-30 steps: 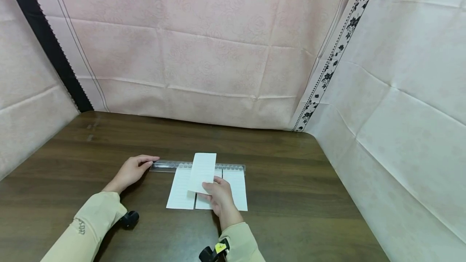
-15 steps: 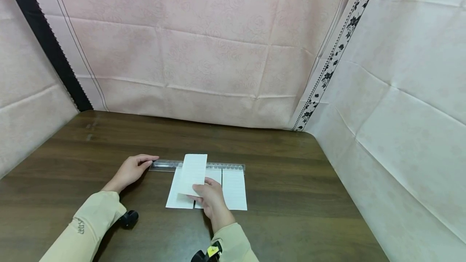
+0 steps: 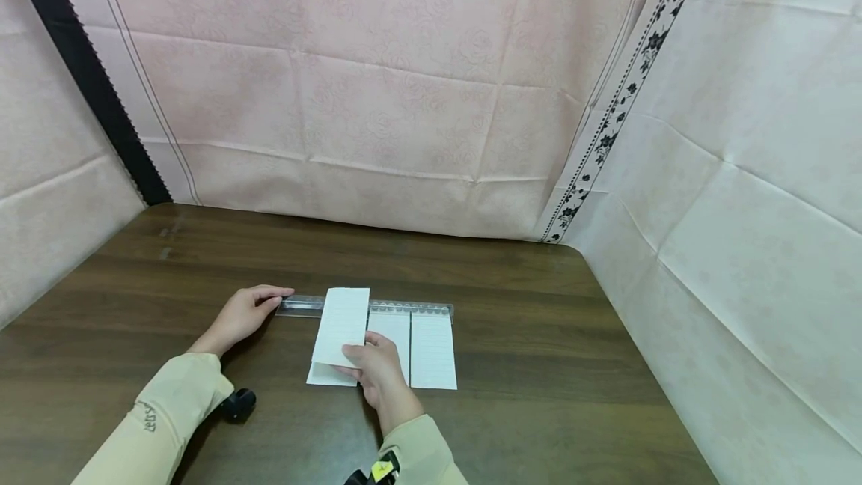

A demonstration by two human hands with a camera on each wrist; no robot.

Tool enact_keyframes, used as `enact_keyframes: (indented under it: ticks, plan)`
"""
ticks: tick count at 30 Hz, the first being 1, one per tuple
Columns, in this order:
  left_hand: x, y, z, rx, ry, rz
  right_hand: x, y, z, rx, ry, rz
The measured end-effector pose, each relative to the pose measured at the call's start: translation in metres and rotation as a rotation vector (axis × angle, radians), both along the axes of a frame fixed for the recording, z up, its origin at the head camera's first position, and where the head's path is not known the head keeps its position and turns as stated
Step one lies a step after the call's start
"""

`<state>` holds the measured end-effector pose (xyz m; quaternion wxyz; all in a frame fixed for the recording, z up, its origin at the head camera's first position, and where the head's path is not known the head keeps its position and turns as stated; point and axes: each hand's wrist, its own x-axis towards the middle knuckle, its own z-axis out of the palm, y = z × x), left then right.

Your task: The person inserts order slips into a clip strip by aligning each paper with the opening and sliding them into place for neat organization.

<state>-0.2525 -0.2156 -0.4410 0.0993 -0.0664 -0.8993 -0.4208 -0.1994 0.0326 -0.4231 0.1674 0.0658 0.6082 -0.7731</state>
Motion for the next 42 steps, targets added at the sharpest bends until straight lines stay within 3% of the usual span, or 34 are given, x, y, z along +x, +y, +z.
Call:
enact_keyframes:
  ticks: [10,22,33,42]
  plan:
    - [0.000,-0.001,0.000,0.002,0.014,-0.005,0.004,-0.011,0.000,-0.015,-0.018,-0.007]
    - [0.001,-0.001,0.000,0.014,-0.020,-0.005,0.013,-0.022,-0.002,-0.011,0.004,0.061]
    - [-0.001,-0.002,-0.002,0.018,-0.017,0.002,0.019,-0.035,-0.004,-0.065,0.019,0.093]
    - [0.001,-0.002,-0.001,0.032,-0.024,0.004,0.024,-0.046,-0.005,-0.114,-0.019,0.122]
